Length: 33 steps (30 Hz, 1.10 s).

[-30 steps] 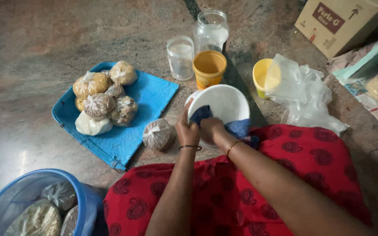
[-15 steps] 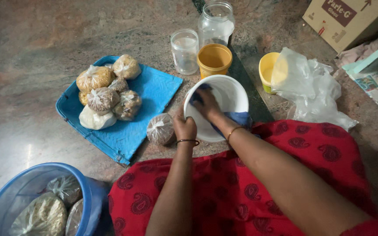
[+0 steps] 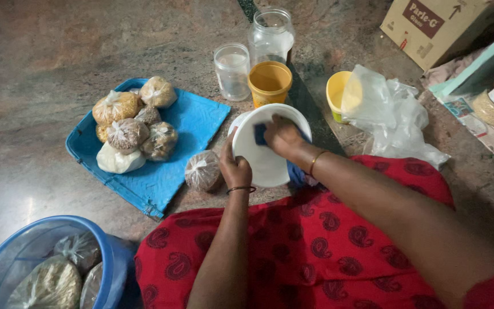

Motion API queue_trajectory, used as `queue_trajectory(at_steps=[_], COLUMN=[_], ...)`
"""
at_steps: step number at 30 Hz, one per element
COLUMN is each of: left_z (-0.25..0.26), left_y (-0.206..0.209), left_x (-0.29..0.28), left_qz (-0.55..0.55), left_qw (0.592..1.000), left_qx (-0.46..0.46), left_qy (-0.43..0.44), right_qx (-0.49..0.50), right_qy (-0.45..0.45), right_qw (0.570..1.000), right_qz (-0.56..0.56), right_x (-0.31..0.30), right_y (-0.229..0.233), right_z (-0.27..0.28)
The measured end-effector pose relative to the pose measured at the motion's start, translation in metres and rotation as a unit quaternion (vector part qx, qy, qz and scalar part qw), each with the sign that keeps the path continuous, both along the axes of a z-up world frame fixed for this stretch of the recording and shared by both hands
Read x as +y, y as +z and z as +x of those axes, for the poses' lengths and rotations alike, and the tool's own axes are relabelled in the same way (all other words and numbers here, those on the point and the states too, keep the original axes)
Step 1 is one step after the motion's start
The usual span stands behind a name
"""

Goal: The person pours grains from a pink bowl into a clear plastic bag, ties the bag, and places it on a blue tray. Then the person wipes a pink lid and a white bucket with a blue cloth.

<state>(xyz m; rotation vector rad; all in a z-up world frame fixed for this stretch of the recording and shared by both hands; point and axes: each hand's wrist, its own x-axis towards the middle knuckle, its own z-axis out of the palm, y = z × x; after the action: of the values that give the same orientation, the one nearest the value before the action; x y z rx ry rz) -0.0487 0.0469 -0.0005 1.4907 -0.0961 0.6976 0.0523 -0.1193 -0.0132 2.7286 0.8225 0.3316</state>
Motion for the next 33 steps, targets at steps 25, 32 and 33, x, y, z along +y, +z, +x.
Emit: queue_trajectory(at_steps=[25,32,33], left_z=[0.003,0.023,0.021], left_y=[-0.003,-0.016,-0.013], left_x=[-0.002,0.012,0.016], left_qz=[0.04,-0.048,-0.039], left_qw=[0.998,0.996,0.994], left_qx=[-0.022,0.048,0.067], left_qy=[0.041,0.063,0.078], right_qx=[0.461,0.35,0.411], right_qy=[0.19,-0.116,-0.145], right_qw=[0.845,0.928,0.878], right_qz=[0.195,0.051,0.196], right_x=[-0.094,-0.248,-0.255], right_y=[-0.043,0.064,0.072], right_z=[-0.036,0.024,0.022])
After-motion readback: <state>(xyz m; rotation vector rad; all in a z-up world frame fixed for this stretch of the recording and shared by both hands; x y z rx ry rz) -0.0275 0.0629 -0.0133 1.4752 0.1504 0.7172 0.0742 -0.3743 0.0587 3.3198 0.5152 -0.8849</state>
